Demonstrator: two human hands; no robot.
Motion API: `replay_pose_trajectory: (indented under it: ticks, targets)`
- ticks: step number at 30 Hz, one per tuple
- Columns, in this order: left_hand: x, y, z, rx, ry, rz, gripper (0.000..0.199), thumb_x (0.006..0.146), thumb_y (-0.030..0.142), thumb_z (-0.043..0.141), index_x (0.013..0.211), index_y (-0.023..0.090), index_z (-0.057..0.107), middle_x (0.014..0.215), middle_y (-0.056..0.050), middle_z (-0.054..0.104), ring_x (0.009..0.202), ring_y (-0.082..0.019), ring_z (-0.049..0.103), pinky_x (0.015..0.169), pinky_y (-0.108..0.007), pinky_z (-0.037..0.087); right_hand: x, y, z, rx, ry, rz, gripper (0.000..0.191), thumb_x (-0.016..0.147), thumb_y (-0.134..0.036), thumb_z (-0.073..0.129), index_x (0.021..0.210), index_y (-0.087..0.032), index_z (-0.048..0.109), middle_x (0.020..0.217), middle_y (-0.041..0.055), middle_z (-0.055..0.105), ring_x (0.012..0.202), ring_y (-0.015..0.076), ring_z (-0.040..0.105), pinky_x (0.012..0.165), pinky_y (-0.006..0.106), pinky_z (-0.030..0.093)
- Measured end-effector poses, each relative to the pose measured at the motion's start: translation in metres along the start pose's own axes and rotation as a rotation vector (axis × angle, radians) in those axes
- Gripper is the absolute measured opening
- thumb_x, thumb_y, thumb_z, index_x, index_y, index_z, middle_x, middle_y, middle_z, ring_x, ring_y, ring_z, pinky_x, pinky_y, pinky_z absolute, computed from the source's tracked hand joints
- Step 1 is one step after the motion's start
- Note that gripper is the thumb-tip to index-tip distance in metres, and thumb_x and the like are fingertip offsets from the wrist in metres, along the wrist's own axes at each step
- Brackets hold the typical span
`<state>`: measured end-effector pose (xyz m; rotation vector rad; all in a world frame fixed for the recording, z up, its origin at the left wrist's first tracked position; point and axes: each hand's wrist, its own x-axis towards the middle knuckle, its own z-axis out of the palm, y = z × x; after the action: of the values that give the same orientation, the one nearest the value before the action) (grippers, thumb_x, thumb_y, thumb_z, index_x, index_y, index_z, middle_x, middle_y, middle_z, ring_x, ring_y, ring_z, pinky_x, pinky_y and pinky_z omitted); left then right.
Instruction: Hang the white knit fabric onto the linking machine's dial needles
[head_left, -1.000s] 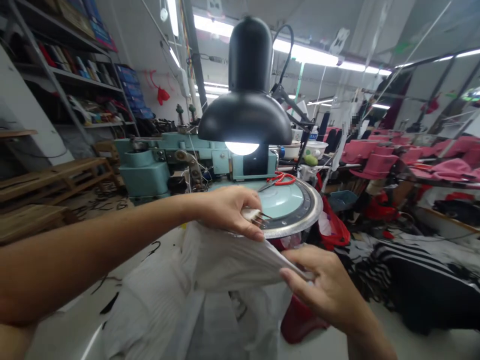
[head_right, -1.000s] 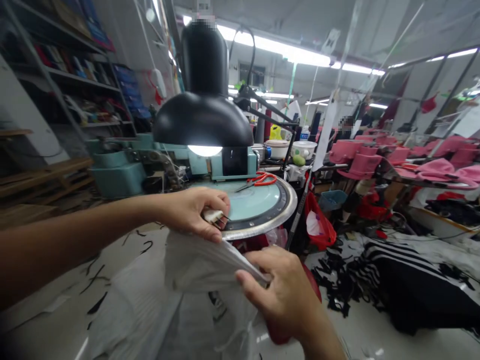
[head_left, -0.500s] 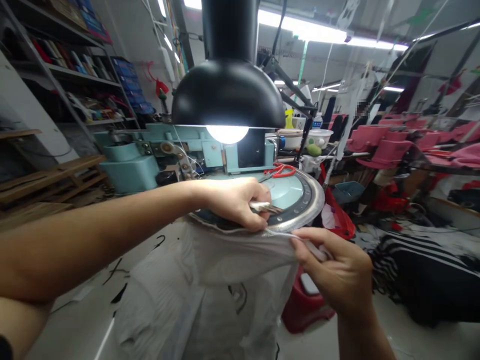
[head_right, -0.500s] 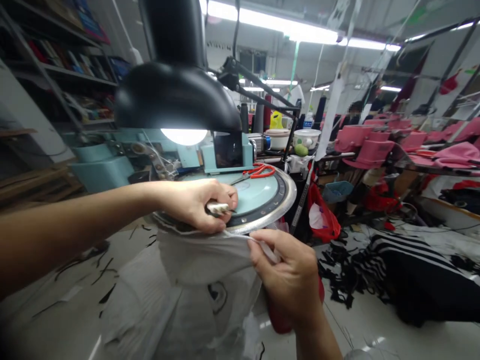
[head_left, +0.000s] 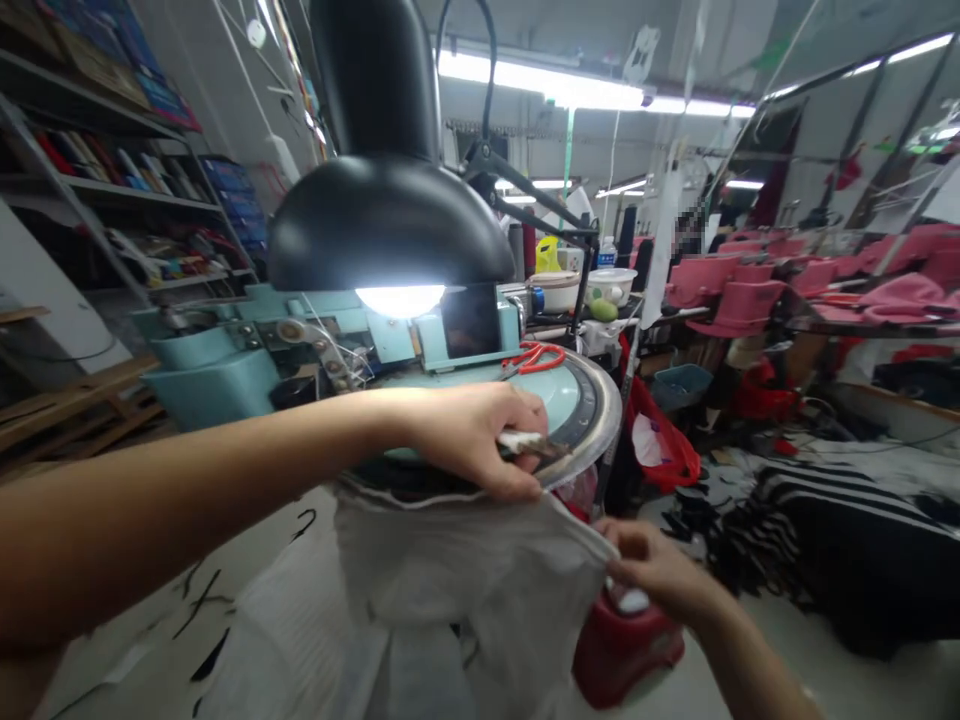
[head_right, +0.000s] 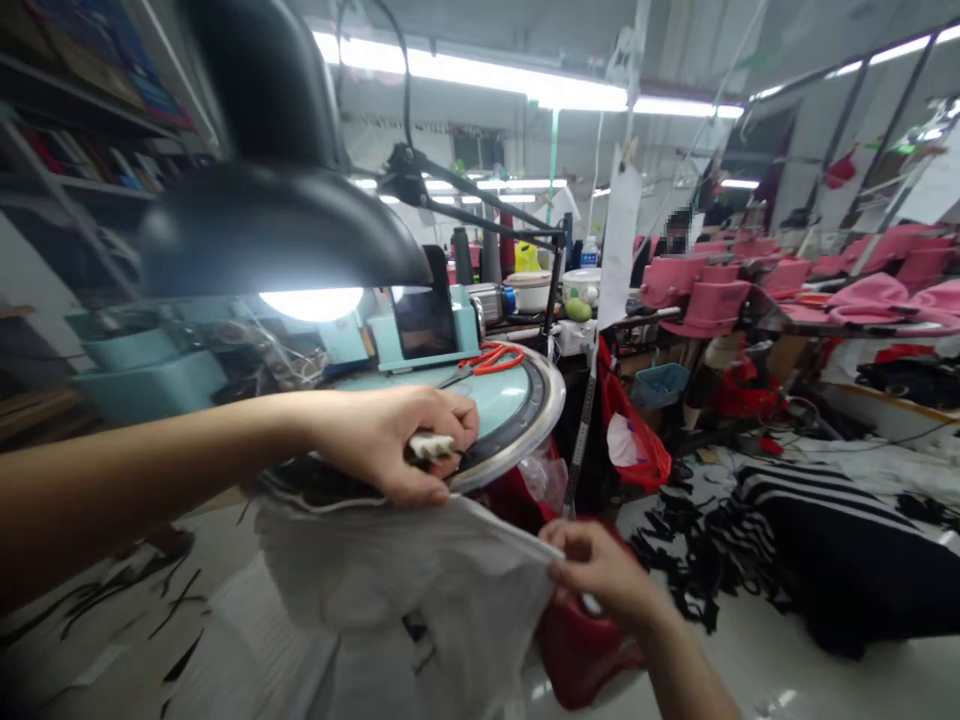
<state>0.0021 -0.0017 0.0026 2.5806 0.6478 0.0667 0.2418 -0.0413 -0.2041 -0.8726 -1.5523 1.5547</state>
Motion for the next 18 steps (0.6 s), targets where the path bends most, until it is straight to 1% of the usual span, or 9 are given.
replay_pose_trajectory:
  ticks: [2, 4, 6, 7, 9, 12, 14, 16, 18]
  targets:
    - [0.000, -0.004, -0.001, -0.030, -0.038, 0.048, 0.023, 0.077, 0.030, 0.074, 0.064, 0.016, 0.060, 0.084, -0.002, 0.057, 0.076, -0.013, 0.057, 0.073, -0.022, 0.045, -0.009, 0.024, -0.007, 0.085, -0.065, 0.002, 0.066, 0.058, -0.080, 0.071, 0.063, -0.020, 0.042, 0.058, -0.0046, 0.045, 0.049, 0.0086, 0.044, 0.044, 0.020, 0.038]
    - [-0.001, -0.007, -0.002, -0.040, -0.045, 0.076, 0.025, 0.077, 0.032, 0.075, 0.064, 0.017, 0.061, 0.087, -0.003, 0.058, 0.080, -0.014, 0.057, 0.077, -0.022, 0.046, -0.019, 0.029, -0.017, 0.059, -0.109, -0.070, 0.062, 0.063, -0.074, 0.073, 0.062, -0.019, 0.044, 0.055, -0.0061, 0.040, 0.048, 0.0069, 0.038, 0.045, 0.018, 0.033]
    - [-0.001, -0.009, -0.002, -0.042, -0.030, 0.085, 0.024, 0.077, 0.034, 0.076, 0.067, 0.017, 0.061, 0.090, -0.003, 0.058, 0.085, -0.015, 0.058, 0.082, -0.023, 0.046, -0.026, 0.012, -0.028, -0.152, -0.100, -0.210, 0.045, 0.081, -0.057, 0.069, 0.066, -0.016, 0.059, 0.062, 0.0000, 0.053, 0.057, 0.0112, 0.049, 0.052, 0.021, 0.040]
    - [-0.001, -0.009, -0.002, -0.041, -0.024, 0.083, 0.025, 0.076, 0.036, 0.077, 0.068, 0.018, 0.062, 0.092, -0.004, 0.059, 0.087, -0.016, 0.058, 0.083, -0.024, 0.046, -0.028, -0.002, -0.032, -0.241, -0.086, -0.316, 0.036, 0.089, -0.050, 0.062, 0.075, -0.017, 0.068, 0.072, 0.0047, 0.063, 0.067, 0.0154, 0.058, 0.060, 0.024, 0.046]
    - [-0.002, -0.007, 0.000, -0.033, -0.011, 0.059, 0.028, 0.074, 0.039, 0.079, 0.070, 0.018, 0.061, 0.093, -0.003, 0.060, 0.086, -0.017, 0.057, 0.082, -0.025, 0.046, -0.026, -0.031, -0.034, -0.299, -0.086, -0.511, 0.035, 0.099, -0.041, 0.047, 0.094, -0.021, 0.075, 0.088, 0.0090, 0.072, 0.082, 0.0209, 0.066, 0.073, 0.030, 0.051]
    - [-0.001, -0.005, 0.003, -0.002, 0.021, 0.019, 0.036, 0.070, 0.046, 0.083, 0.069, 0.018, 0.059, 0.090, -0.002, 0.060, 0.082, -0.016, 0.056, 0.076, -0.025, 0.045, -0.017, -0.065, -0.018, -0.417, -0.075, -0.540, 0.032, 0.097, -0.041, 0.050, 0.094, -0.022, 0.075, 0.076, 0.0059, 0.070, 0.070, 0.0185, 0.065, 0.064, 0.028, 0.049]
    - [0.000, -0.004, 0.004, 0.011, 0.045, 0.001, 0.043, 0.066, 0.052, 0.084, 0.067, 0.018, 0.058, 0.088, -0.002, 0.060, 0.078, -0.016, 0.055, 0.073, -0.024, 0.044, -0.011, -0.074, -0.005, -0.524, -0.028, -0.562, 0.022, 0.091, -0.038, 0.063, 0.088, -0.021, 0.076, 0.064, 0.0018, 0.065, 0.058, 0.0143, 0.059, 0.055, 0.025, 0.044]
    - [0.000, -0.004, 0.005, 0.004, 0.061, -0.012, 0.047, 0.063, 0.056, 0.084, 0.067, 0.018, 0.057, 0.086, -0.002, 0.059, 0.076, -0.016, 0.054, 0.070, -0.024, 0.044, -0.006, -0.074, 0.004, -0.518, 0.072, -0.706, 0.008, 0.085, -0.028, 0.072, 0.089, -0.023, 0.077, 0.061, -0.0011, 0.065, 0.054, 0.0121, 0.059, 0.052, 0.023, 0.043]
    - [0.000, -0.004, 0.005, -0.015, 0.053, -0.014, 0.040, 0.071, 0.051, 0.081, 0.067, 0.018, 0.058, 0.086, -0.003, 0.059, 0.078, -0.016, 0.055, 0.072, -0.024, 0.044, -0.002, -0.071, 0.006, -0.452, 0.247, -0.802, 0.016, 0.083, -0.016, 0.074, 0.094, -0.027, 0.077, 0.067, -0.0025, 0.071, 0.057, 0.0115, 0.064, 0.054, 0.020, 0.047]
